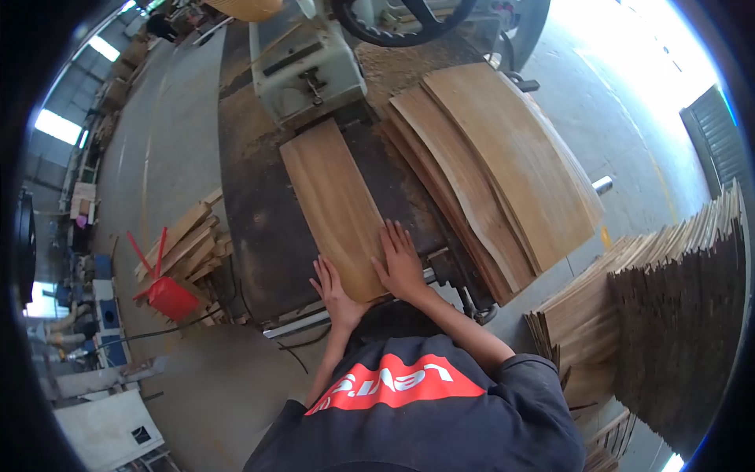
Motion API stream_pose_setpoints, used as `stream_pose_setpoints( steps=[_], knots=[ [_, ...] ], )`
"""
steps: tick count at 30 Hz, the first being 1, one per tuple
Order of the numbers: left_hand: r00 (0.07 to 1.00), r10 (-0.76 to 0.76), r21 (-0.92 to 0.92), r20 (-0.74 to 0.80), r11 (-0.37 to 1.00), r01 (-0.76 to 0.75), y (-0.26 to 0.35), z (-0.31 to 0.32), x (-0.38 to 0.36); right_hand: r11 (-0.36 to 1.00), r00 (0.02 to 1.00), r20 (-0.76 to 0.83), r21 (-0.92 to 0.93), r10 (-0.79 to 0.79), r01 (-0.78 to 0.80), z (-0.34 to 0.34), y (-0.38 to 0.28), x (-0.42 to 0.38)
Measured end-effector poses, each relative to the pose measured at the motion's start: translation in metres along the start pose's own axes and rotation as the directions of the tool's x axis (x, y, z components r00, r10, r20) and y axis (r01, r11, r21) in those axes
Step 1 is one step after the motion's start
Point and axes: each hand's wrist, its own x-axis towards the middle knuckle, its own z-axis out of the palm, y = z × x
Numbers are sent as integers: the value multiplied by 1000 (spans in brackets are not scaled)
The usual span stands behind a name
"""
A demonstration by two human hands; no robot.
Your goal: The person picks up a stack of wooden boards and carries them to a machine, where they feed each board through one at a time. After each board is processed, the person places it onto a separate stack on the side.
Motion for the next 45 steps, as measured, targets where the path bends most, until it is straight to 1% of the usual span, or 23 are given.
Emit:
stream_pose_setpoints(
  steps=[2, 4, 9, 11, 16, 17, 18, 22, 23, 24, 25, 26, 28, 32, 35, 37, 40, 41, 43, 44, 45],
  knots=[
    [1000, -4, -30, 19, 1000, 4, -2, -1, 5, 998, 999, -33, -59, -34, 32, 5, -1, 1],
    [1000, -11, -56, 27, 998, 13, 0, -2, 8, 998, 999, -47, -60, -24, 22, 7, -2, 3],
    [999, 21, -17, -49, 1000, -22, -7, 6, 20, 999, 996, -86, -34, -17, 14, 15, 0, 17],
    [998, 34, -9, -47, 999, -34, -11, 4, 30, 998, 988, -150, -66, -36, 26, 20, -1, 27],
    [995, 78, 46, -70, 996, -75, -26, 3, 56, 996, 983, -182, -91, -27, 11, 30, -4, 53],
    [996, 70, 48, -60, 997, -67, -28, 2, 60, 995, 982, -188, -98, -21, 2, 31, -3, 60],
    [995, 70, 45, -65, 997, -67, -27, 3, 70, 993, 977, -210, -113, -46, 23, 34, -1, 67],
    [998, 41, 70, -43, 997, -38, -35, 7, 89, 981, 977, -213, -190, -10, -32, 42, 0, 88],
    [996, 53, 61, -78, 997, -49, -33, 6, 98, 979, 972, -232, -204, -42, -7, 42, 1, 96],
    [997, 49, 49, -64, 998, -46, -32, 3, 102, 979, 971, -239, -202, -27, -23, 44, 1, 100],
    [998, 40, 39, -49, 999, -38, -32, 2, 107, 979, 970, -241, -198, -11, -38, 45, 1, 105],
    [997, 38, 33, -71, 999, -36, -33, 3, 114, 978, 969, -244, -206, -33, -18, 45, 2, 113],
    [998, 42, 61, -42, 997, -39, -38, 4, 124, 972, 975, -221, -232, -17, -35, 48, 4, 123],
    [994, 63, 49, -86, 997, -58, -45, 6, 151, 967, 975, -219, -252, -28, -29, 53, 6, 151],
    [994, 71, 28, -89, 997, -69, -47, 5, 160, 974, 976, -217, -225, -15, -35, 57, 6, 160],
    [996, 61, 43, -72, 997, -58, -46, 5, 158, 965, 979, -200, -261, -23, -31, 58, 6, 158],
    [994, 65, 38, -84, 997, -62, -44, 3, 157, 964, 982, -189, -265, -22, -29, 57, 6, 158],
    [995, 73, 44, -72, 997, -70, -46, 5, 152, 965, 981, -194, -259, -9, -42, 59, 5, 155],
    [992, 79, 55, -102, 996, -74, -45, 7, 157, 972, 985, -173, -234, -2, -39, 56, 7, 159],
    [990, 112, 55, -88, 993, -108, -42, 5, 159, 970, 979, -201, -233, 20, -68, 55, 9, 159],
    [990, 108, 62, -86, 993, -103, -41, 2, 156, 979, 980, -201, -197, 14, -55, 57, 10, 157]
  ],
)
